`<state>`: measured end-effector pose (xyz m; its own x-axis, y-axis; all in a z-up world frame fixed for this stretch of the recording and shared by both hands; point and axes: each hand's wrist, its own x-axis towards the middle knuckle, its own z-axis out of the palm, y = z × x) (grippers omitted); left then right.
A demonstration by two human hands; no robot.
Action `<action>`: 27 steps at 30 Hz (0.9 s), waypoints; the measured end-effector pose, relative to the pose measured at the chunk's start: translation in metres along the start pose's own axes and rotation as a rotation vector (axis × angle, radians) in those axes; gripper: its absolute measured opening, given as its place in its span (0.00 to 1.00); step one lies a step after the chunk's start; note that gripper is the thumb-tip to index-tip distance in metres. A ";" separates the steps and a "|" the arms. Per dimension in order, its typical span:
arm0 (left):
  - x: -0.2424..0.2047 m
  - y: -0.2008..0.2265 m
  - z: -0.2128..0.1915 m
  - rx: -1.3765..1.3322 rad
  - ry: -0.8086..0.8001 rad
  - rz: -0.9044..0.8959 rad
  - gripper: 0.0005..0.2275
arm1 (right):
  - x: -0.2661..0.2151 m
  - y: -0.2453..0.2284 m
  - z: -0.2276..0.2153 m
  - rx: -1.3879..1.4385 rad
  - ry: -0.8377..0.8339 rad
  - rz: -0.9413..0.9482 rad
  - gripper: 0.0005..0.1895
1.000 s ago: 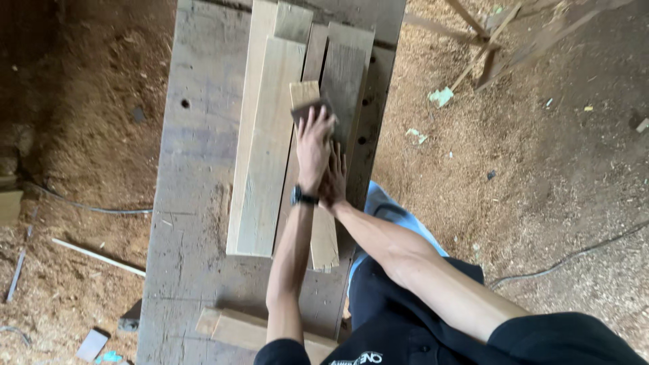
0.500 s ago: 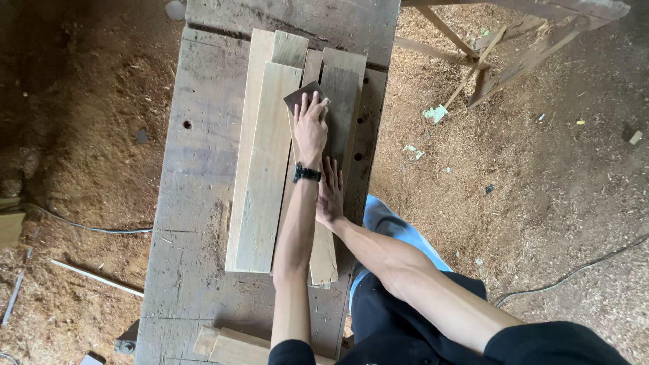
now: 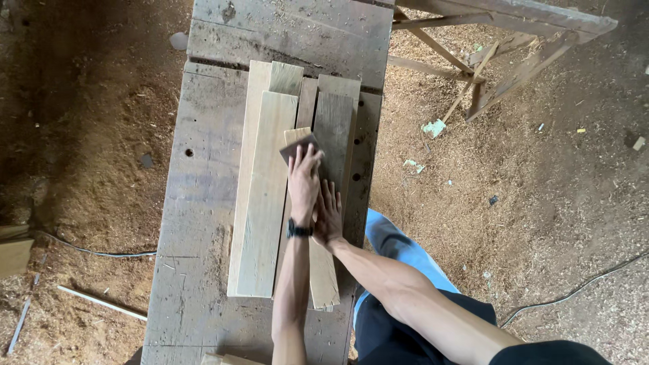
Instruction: The person sands several pieces of wood by hand using sandpaper on a wooden workbench.
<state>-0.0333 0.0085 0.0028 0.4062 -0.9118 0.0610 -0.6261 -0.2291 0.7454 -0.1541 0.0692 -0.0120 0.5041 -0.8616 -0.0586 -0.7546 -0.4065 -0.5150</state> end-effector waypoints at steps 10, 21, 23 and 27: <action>0.052 -0.017 0.026 0.002 0.002 -0.052 0.16 | -0.004 0.006 0.010 0.014 0.016 0.009 0.45; -0.015 -0.004 -0.004 0.011 0.019 0.059 0.15 | 0.000 0.003 0.005 0.006 0.059 -0.025 0.45; 0.019 -0.012 0.005 0.030 0.050 0.070 0.14 | -0.003 0.005 0.008 -0.015 0.053 -0.006 0.41; 0.069 -0.011 0.016 0.021 0.122 0.020 0.13 | -0.004 0.006 0.008 -0.010 0.052 0.006 0.38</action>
<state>-0.0088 -0.0570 -0.0118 0.4706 -0.8684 0.1564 -0.6479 -0.2197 0.7294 -0.1570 0.0730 -0.0216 0.4770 -0.8787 -0.0169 -0.7618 -0.4038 -0.5065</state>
